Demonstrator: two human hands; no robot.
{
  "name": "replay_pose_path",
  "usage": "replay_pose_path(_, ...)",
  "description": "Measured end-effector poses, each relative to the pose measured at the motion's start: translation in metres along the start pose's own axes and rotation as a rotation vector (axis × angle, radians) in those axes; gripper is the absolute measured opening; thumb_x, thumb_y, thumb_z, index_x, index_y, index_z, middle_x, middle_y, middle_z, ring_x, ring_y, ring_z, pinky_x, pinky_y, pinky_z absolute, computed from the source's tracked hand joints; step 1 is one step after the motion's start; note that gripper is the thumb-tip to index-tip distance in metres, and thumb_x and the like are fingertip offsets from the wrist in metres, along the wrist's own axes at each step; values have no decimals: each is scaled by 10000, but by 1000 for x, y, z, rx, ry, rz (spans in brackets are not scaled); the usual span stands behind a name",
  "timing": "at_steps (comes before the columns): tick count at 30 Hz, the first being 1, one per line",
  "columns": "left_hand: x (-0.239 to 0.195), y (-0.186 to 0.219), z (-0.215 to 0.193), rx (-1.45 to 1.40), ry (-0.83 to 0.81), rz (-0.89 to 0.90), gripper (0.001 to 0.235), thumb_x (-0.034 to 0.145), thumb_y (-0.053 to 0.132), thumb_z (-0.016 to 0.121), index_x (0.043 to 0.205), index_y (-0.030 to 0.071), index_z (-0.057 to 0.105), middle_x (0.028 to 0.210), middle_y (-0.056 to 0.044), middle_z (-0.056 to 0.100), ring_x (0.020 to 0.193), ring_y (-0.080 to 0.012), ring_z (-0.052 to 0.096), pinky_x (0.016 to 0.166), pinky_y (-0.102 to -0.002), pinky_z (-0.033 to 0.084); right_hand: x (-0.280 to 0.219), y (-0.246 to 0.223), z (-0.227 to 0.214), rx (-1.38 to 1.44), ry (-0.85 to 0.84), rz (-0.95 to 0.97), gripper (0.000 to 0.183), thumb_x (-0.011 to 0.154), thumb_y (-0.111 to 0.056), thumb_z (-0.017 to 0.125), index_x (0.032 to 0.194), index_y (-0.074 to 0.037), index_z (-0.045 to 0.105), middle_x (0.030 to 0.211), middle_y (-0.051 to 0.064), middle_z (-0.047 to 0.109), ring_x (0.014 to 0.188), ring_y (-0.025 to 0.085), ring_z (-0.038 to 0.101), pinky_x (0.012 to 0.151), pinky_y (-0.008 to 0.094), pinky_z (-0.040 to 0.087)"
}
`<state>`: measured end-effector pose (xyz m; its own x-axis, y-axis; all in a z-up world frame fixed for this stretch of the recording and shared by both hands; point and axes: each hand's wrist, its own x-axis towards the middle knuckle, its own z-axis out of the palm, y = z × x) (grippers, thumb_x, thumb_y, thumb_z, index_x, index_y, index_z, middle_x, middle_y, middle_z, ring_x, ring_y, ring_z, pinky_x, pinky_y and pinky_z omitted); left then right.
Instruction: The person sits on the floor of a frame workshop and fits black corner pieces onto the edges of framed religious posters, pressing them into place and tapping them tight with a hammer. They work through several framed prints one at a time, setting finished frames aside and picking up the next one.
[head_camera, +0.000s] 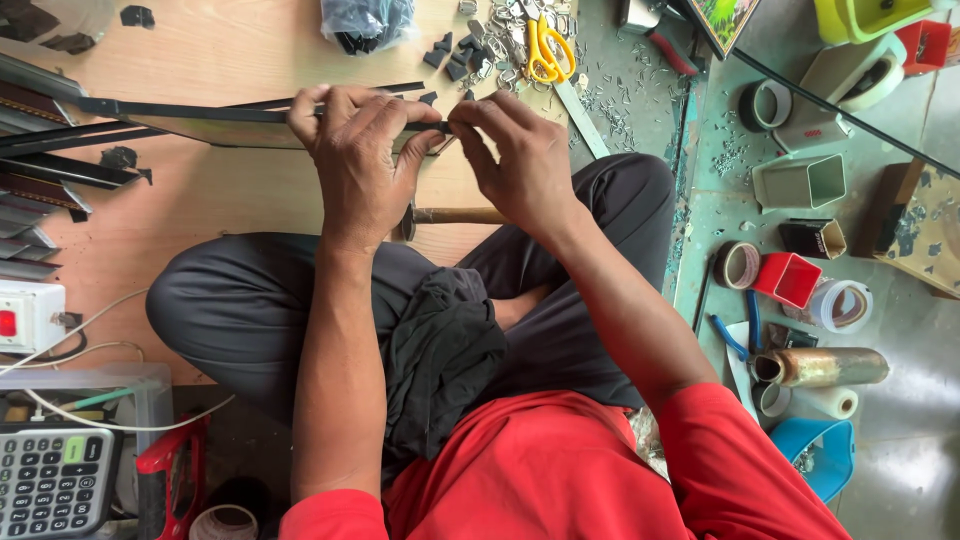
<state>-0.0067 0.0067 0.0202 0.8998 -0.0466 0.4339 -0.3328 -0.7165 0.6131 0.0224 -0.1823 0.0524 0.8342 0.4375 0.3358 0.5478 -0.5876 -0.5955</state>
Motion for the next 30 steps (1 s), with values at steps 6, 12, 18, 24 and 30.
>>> replay_pose_path(6, 1, 3, 1, 39, 74, 1, 149, 913, 366, 848, 1013, 274, 787, 1064, 119, 762, 1426, -238, 443, 1221, -608, -30, -5, 2, 8, -245, 79, -191, 155, 959, -92, 784, 1091, -65, 708, 985, 50, 720, 871, 210, 729, 798, 349, 581)
replay_pose_path(12, 0, 6, -1, 20, 39, -65, 128, 932, 269, 868, 1036, 290, 797, 1069, 113, 770, 1458, -187, 446, 1254, -616, -66, -12, 7, 14, -350, 172, -330, 261, 965, -80, 786, 1213, -48, 713, 1122, 62, 737, 1077, 197, 742, 1011, 366, 576)
replay_pose_path(18, 2, 9, -3, -21, 31, -81, 163, 892, 263, 898, 1015, 283, 793, 1042, 109, 766, 1420, -176, 449, 1233, -620, -73, -17, 9, 16, -346, 201, -395, 270, 952, -28, 772, 1217, 6, 729, 1209, 128, 734, 1177, 268, 719, 1059, 392, 554)
replay_pose_path(24, 3, 10, -6, -36, 25, -96, 173, 912, 313, 924, 1008, 272, 786, 1034, 107, 768, 1396, -173, 472, 1239, -612, -72, -14, 10, 16, -157, 234, -339, 210, 929, 17, 790, 1129, -11, 730, 1136, 112, 742, 1094, 259, 742, 1024, 391, 588)
replay_pose_path(30, -2, 4, -2, -18, 9, -87, 195, 893, 322, 894, 1066, 296, 809, 1021, 99, 748, 1396, -191, 486, 1253, -615, -63, -20, 34, 21, 460, 257, 153, 136, 991, 54, 705, 1116, 2, 694, 1091, 113, 770, 1007, 164, 758, 920, 308, 612)
